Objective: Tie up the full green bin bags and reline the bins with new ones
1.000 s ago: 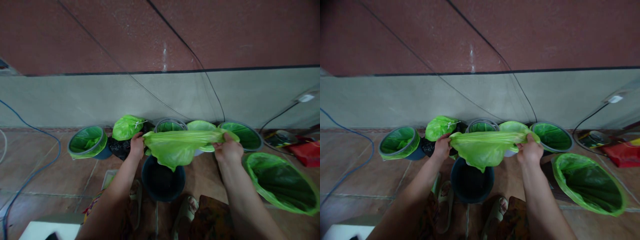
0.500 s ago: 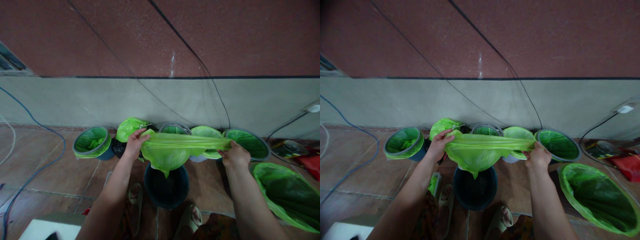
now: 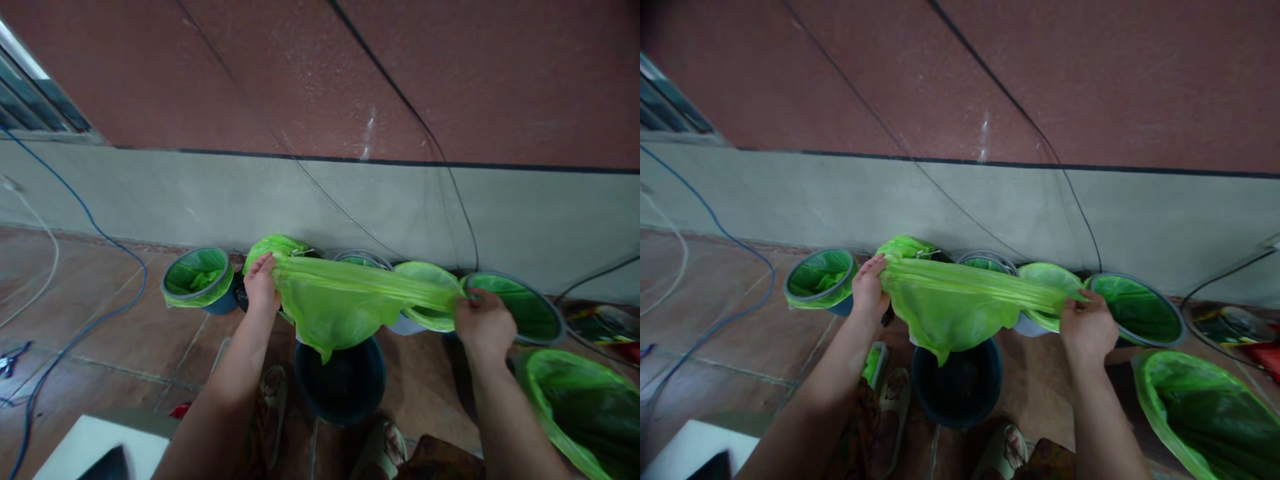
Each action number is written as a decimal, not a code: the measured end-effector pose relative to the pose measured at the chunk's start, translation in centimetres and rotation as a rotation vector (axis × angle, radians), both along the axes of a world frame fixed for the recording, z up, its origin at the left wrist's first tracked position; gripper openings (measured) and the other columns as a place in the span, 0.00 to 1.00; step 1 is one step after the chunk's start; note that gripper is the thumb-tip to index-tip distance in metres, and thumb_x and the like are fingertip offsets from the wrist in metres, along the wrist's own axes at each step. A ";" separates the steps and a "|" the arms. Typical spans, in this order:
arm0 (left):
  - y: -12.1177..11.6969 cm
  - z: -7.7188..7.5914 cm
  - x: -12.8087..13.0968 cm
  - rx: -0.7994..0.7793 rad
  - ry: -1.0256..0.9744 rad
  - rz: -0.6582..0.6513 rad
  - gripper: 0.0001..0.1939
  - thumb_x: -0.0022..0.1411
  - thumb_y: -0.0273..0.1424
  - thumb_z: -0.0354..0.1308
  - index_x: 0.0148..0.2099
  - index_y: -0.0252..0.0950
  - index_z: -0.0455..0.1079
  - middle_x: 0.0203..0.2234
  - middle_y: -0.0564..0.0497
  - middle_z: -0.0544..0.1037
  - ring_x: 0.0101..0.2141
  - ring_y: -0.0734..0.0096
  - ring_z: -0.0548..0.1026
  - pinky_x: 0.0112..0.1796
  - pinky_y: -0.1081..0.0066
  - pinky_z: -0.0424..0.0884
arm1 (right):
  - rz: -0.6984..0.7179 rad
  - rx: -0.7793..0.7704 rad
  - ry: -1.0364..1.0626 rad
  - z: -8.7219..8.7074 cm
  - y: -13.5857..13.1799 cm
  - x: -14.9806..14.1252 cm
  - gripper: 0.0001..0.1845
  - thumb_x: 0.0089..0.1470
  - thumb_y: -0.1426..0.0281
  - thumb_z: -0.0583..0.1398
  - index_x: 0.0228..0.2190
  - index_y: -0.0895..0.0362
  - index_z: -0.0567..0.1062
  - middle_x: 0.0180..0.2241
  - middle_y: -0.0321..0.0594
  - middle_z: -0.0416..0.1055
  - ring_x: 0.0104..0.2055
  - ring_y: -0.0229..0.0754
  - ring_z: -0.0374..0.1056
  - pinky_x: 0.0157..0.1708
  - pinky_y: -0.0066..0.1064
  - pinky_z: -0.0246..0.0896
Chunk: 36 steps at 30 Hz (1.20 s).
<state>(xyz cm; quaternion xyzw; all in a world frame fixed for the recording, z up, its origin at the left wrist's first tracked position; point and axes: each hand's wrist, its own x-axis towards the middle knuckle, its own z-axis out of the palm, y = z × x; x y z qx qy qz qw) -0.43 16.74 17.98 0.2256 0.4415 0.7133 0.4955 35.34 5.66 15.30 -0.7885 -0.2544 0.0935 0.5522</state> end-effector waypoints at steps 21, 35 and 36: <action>-4.2 0.0 4.8 0.295 0.445 -0.693 0.25 0.54 0.28 0.62 0.56 0.39 0.70 0.49 0.47 0.77 0.43 0.68 0.75 0.48 0.66 0.70 | 0.960 0.215 0.116 0.4 -0.2 -11.4 0.09 0.54 0.70 0.58 0.29 0.55 0.79 0.29 0.36 0.78 0.31 0.40 0.71 0.35 0.31 0.67; -3.8 -1.9 4.5 0.320 1.469 -0.487 0.16 0.57 0.19 0.52 0.43 0.36 0.76 0.36 0.48 0.78 0.38 0.68 0.76 0.44 0.70 0.71 | 0.433 0.446 0.299 1.7 0.6 -9.6 0.06 0.46 0.67 0.65 0.27 0.58 0.78 0.27 0.34 0.77 0.30 0.39 0.71 0.34 0.31 0.69; -3.6 -1.9 4.1 0.302 1.510 -0.476 0.15 0.57 0.19 0.52 0.42 0.36 0.76 0.36 0.48 0.78 0.38 0.68 0.76 0.43 0.70 0.71 | 0.387 0.495 0.362 1.8 0.7 -9.3 0.06 0.45 0.68 0.66 0.28 0.58 0.78 0.29 0.35 0.77 0.31 0.39 0.72 0.34 0.31 0.70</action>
